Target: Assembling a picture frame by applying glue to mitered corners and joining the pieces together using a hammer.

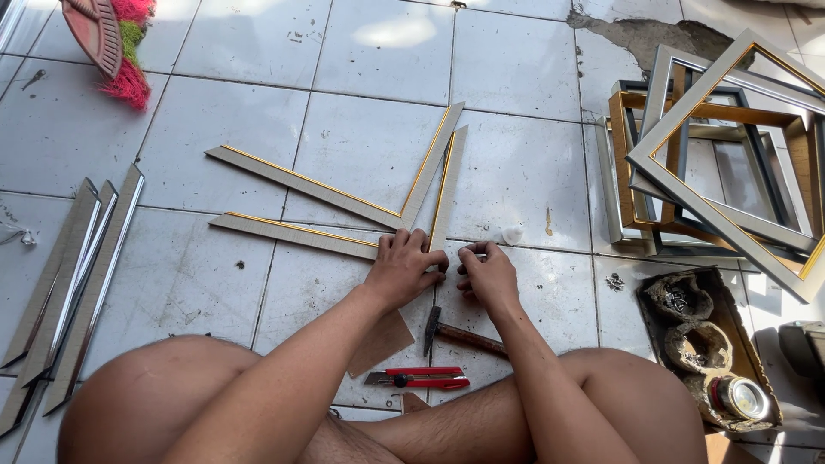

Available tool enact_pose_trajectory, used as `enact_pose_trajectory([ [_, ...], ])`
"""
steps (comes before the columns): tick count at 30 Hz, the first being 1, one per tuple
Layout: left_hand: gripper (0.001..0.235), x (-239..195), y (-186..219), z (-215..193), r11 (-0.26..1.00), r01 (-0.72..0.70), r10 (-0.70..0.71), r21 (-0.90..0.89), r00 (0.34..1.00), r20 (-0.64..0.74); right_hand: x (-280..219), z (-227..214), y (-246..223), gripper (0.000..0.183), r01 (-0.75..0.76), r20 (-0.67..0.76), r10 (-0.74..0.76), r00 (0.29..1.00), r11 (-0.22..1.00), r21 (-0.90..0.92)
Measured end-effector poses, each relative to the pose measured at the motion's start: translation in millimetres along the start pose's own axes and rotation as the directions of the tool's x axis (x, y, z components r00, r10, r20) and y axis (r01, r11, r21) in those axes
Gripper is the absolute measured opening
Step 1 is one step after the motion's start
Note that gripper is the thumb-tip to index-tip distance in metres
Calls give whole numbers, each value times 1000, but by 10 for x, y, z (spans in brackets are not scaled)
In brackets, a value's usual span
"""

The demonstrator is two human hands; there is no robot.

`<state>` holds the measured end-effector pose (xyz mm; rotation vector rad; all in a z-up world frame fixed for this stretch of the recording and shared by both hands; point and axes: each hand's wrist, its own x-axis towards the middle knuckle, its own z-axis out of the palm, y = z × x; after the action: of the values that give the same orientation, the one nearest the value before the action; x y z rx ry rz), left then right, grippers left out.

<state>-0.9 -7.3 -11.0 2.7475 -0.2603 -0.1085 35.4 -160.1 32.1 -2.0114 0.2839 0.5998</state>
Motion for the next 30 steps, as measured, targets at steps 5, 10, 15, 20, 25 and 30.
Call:
enact_pose_trajectory([
  [5, 56, -3, 39, -332, 993, 52, -43, -108, 995, 87, 51, 2, 60, 32, 34, -24, -33, 999, 997, 68],
  [10, 57, 8, -24, -399, 998, 16, -23, 59, 992, 128, 105, 20, 148, 51, 87, -34, -84, 996, 988, 126],
  [15, 52, -4, -17, -359, 995, -20, 14, 102, 998, 54, -78, 31, -58, 34, 50, 7, -52, 999, 981, 190],
  [20, 45, -96, 196, -637, 998, -43, 43, 51, 999, 9, -201, -7, -198, 51, -23, 137, -18, 990, 957, 291],
  [25, 40, -314, 516, -956, 997, 29, -31, -77, 999, -15, -85, 40, 7, 49, -9, 265, -73, 962, 955, 295],
  [30, 25, -468, 550, -721, 693, 384, -481, -610, 877, 6, -92, 41, 137, 52, -38, 317, -73, 946, 944, 329],
])
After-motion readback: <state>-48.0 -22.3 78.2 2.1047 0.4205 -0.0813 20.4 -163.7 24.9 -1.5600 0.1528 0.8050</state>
